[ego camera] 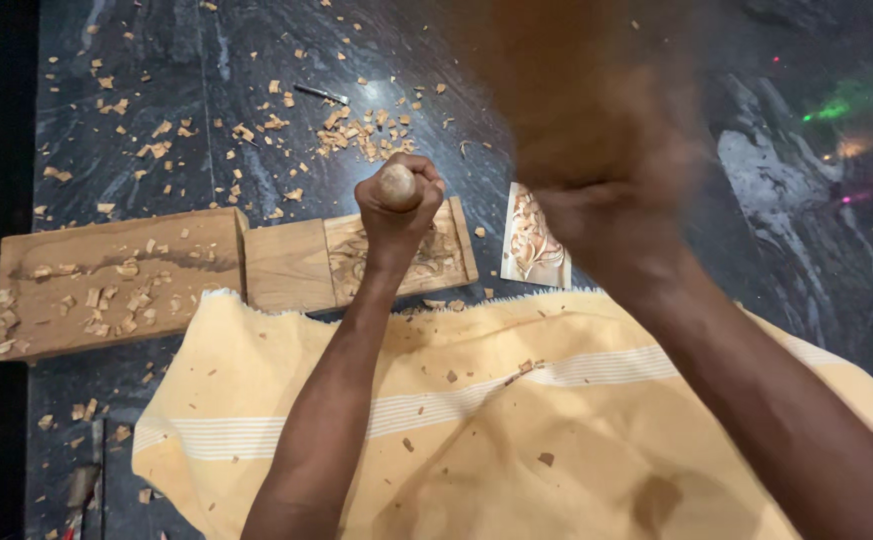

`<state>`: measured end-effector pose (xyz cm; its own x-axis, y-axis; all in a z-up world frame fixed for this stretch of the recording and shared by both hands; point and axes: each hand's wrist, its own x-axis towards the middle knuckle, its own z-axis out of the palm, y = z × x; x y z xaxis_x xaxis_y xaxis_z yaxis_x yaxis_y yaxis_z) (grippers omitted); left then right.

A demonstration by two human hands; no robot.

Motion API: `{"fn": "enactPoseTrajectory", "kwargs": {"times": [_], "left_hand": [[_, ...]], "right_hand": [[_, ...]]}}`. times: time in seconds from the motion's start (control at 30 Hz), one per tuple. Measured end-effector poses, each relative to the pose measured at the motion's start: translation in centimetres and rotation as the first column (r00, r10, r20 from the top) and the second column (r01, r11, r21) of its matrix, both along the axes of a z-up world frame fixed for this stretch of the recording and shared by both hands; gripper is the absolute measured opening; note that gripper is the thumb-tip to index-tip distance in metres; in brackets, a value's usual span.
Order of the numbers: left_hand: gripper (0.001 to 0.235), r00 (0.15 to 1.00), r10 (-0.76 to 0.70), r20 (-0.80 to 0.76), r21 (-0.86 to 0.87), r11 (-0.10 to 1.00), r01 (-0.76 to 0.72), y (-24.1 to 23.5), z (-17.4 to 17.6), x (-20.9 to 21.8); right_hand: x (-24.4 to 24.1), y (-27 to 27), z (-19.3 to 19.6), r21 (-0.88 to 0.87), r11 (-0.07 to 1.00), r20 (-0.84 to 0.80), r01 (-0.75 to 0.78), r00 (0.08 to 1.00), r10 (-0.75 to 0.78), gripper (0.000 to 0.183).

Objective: The person carves a floral design into a rectangular wooden block using a chisel and a wooden mallet. They repeatedly strike the chisel to remove wood shavings and refine the pattern.

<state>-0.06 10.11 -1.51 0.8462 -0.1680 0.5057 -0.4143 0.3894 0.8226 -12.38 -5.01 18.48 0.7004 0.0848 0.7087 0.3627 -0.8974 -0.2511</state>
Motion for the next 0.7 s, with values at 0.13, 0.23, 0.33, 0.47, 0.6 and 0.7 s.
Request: {"fn": "enactPoseTrajectory", "kwargs": {"times": [0.13, 0.23, 0.33, 0.47, 0.6, 0.7], "left_hand": [[0.018, 0.962, -0.006, -0.273, -0.005, 1.000, 0.005, -0.6, -1.2, 0.1], [0.014, 0.989, 0.061, -0.134, -0.143, 0.986, -0.081, 0.0, -1.6, 1.3], [0.015, 0.960, 0.040, -0.275, -0.376, 0.915, -0.146, 1.1, -0.2, 3.2], [0.017, 0.967, -0.074, -0.244, -0.337, 0.941, -0.013, 0.7, 1.8, 2.8], [0.012, 0.970, -0.117, -0.213, -0.194, 0.978, 0.076, -0.8, 2.8, 1.6], [0.012, 0.982, -0.070, -0.177, -0.077, 0.995, 0.057, -1.5, 2.7, 1.5]], "right_hand": [[1.9, 0.7, -1.9, -0.479, 0.877, -0.369, 0.039, 0.897, -0.242, 0.028], [-1.0, -0.2, -2.4, -0.072, 0.988, -0.286, 0.138, 0.946, -0.153, 0.044], [-4.4, -0.4, -2.5, 0.161, 0.945, -0.248, 0.284, 0.939, -0.240, 0.045], [-7.8, -0.6, -3.8, 0.364, 0.824, -0.338, 0.434, 0.886, -0.317, 0.039], [-10.1, -1.4, -4.9, 0.433, 0.820, -0.259, 0.375, 0.923, -0.285, 0.042], [-10.9, -1.9, -4.7, 0.550, 0.762, -0.235, 0.342, 0.939, -0.252, 0.047]]}}
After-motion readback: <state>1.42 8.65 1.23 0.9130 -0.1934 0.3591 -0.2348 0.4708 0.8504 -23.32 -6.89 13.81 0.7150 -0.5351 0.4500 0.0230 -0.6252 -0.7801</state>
